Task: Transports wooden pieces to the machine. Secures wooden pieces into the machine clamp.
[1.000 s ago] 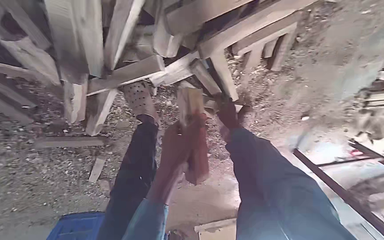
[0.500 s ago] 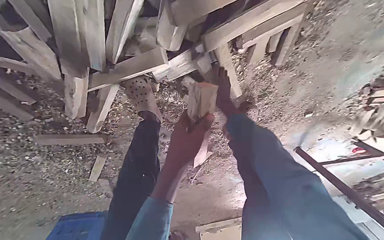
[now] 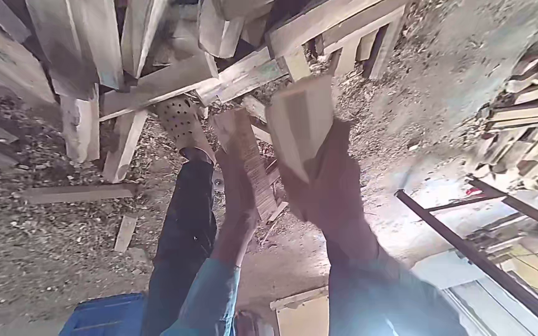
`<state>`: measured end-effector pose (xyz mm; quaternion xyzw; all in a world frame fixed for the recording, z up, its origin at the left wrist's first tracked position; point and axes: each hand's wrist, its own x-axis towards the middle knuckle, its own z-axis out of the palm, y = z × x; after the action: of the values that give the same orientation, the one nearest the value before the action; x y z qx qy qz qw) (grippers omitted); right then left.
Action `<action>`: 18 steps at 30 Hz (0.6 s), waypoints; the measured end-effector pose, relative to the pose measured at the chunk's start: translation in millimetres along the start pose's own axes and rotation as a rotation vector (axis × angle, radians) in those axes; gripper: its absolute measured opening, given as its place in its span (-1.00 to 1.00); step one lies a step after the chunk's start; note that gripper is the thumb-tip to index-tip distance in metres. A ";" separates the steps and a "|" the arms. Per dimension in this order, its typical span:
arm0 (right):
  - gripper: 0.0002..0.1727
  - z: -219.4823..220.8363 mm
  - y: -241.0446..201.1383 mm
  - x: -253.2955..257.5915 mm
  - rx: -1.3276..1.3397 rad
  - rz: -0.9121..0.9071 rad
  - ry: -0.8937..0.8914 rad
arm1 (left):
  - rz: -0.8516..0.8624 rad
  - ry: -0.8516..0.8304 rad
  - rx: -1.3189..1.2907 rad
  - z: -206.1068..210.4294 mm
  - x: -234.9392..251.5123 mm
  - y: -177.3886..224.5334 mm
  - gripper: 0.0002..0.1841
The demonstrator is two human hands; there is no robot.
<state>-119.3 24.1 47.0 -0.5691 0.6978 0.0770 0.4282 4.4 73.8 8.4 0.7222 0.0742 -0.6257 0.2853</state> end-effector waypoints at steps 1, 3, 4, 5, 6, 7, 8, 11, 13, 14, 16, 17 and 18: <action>0.06 -3.9 -9.8 -17.7 0.023 -0.003 -0.005 | 0.024 -0.081 -0.138 3.5 -0.6 4.4 -0.35; 0.17 -6.2 -19.6 -41.0 0.159 -0.054 -0.074 | 0.088 -0.359 -0.376 -1.9 5.8 2.6 -0.25; 0.14 -7.7 -20.8 -45.2 0.245 -0.075 -0.105 | 0.092 -0.429 -0.455 -7.8 7.8 -1.3 -0.27; 0.04 -9.5 -18.6 -44.2 0.369 -0.064 -0.129 | 0.060 -0.445 -0.511 -15.7 7.7 -4.4 -0.30; -0.15 -8.5 -12.3 -38.0 0.526 -0.021 -0.145 | 0.026 -0.380 -0.507 -23.5 2.8 -4.8 -0.37; -0.35 -2.6 -1.1 -25.2 0.684 0.021 -0.149 | 0.029 -0.364 -0.519 -30.7 2.1 -4.3 -0.42; -0.47 10.4 13.9 -4.9 0.795 0.057 -0.137 | 0.054 -0.399 -0.535 -38.3 5.2 -4.8 -0.46; -0.64 76.8 72.6 78.2 0.378 0.041 -0.011 | 0.049 -0.364 -0.533 -52.6 8.3 -9.2 -0.49; -0.38 118.3 104.9 133.6 -0.103 0.034 -0.152 | -0.049 -0.166 -0.479 -50.1 1.0 -6.4 -0.38; -0.25 138.9 112.0 157.5 -0.235 0.035 -0.233 | -0.072 -0.081 -0.455 -51.7 -5.1 -2.4 -0.38; -0.09 169.9 118.9 190.6 -0.337 -0.037 -0.321 | -0.079 0.048 -0.441 -52.7 -13.3 7.5 -0.38; -0.03 179.7 125.4 199.7 -0.346 -0.097 -0.344 | -0.076 0.088 -0.444 -54.2 -12.9 7.6 -0.38; -0.02 187.1 134.0 205.8 -0.356 -0.148 -0.347 | -0.073 0.102 -0.452 -57.2 -12.8 6.1 -0.39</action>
<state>-136.2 31.0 -261.1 -0.6633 0.5458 0.2635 0.4390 53.8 100.7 25.5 0.6675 0.2529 -0.5658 0.4128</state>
